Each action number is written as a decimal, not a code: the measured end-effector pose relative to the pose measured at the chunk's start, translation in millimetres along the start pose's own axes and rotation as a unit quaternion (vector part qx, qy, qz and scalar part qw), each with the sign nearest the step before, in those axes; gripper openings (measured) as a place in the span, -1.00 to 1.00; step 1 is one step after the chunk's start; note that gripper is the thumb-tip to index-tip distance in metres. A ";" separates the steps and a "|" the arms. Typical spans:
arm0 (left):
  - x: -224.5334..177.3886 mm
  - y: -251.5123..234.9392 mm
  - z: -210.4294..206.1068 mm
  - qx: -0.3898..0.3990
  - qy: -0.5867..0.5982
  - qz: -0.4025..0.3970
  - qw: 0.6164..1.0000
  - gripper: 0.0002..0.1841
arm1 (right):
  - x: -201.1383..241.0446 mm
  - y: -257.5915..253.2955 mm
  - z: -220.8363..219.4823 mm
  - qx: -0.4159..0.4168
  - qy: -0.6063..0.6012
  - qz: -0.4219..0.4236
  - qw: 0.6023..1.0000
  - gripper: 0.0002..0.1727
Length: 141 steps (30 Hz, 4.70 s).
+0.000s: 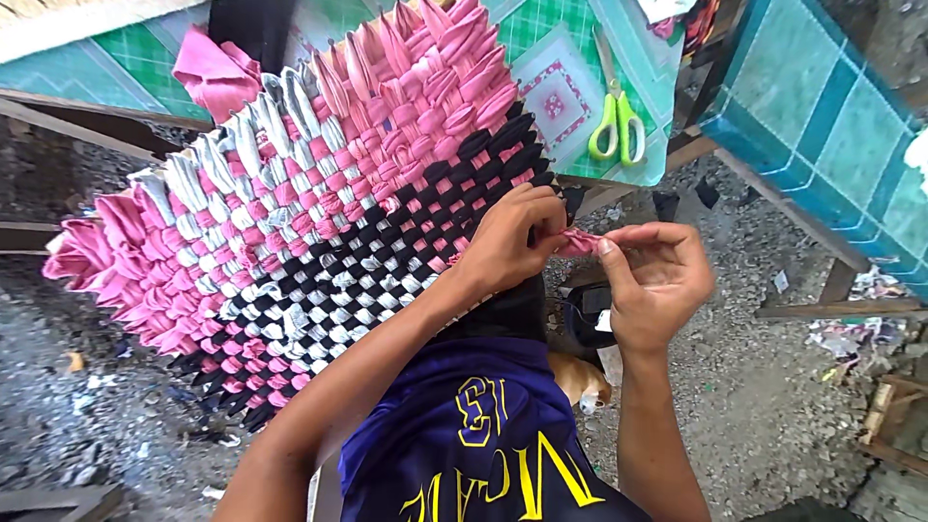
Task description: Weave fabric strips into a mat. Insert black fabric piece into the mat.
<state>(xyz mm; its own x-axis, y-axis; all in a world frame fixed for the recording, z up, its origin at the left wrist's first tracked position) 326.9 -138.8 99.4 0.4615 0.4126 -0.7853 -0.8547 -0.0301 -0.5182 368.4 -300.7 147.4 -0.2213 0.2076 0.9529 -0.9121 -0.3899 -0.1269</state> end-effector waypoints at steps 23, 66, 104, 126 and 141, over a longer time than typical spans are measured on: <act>13.6 6.2 6.3 -0.008 0.074 0.054 0.996 -0.90 | -44.9 24.4 -30.4 0.063 0.000 -0.116 0.991 -0.21; 25.1 16.4 11.6 -0.030 0.139 0.053 0.988 -0.92 | -64.6 7.7 -32.2 0.119 0.006 -0.188 0.975 -0.87; 29.0 16.9 12.3 -0.052 0.156 0.069 0.984 -0.93 | -32.9 8.7 -27.1 0.039 0.062 -0.104 0.992 -0.79; 29.6 17.8 15.8 -0.076 0.169 0.062 0.981 -0.93 | -45.8 2.9 -23.2 0.068 0.059 -0.048 0.995 -0.78; 31.1 19.3 15.2 -0.070 0.176 0.060 0.980 -0.96 | -49.6 26.7 -25.0 0.036 0.128 0.079 0.988 -0.87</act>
<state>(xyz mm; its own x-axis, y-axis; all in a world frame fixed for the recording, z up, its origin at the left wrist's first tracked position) 321.1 -112.7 70.1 0.4343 0.0592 -0.8988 -0.8784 -0.1930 -0.4372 346.3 -299.0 89.9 -0.4472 0.3557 0.8207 -0.8345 -0.4960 -0.2398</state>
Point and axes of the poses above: each hand's wrist, its own y-axis away from the middle knuckle, its own z-axis out of the back of the hand, x = y × z, the point moved 10 cm from there along -y, towards the middle knuckle, and after that the axes turned 12 degrees about -z, right-handed, at the moved point
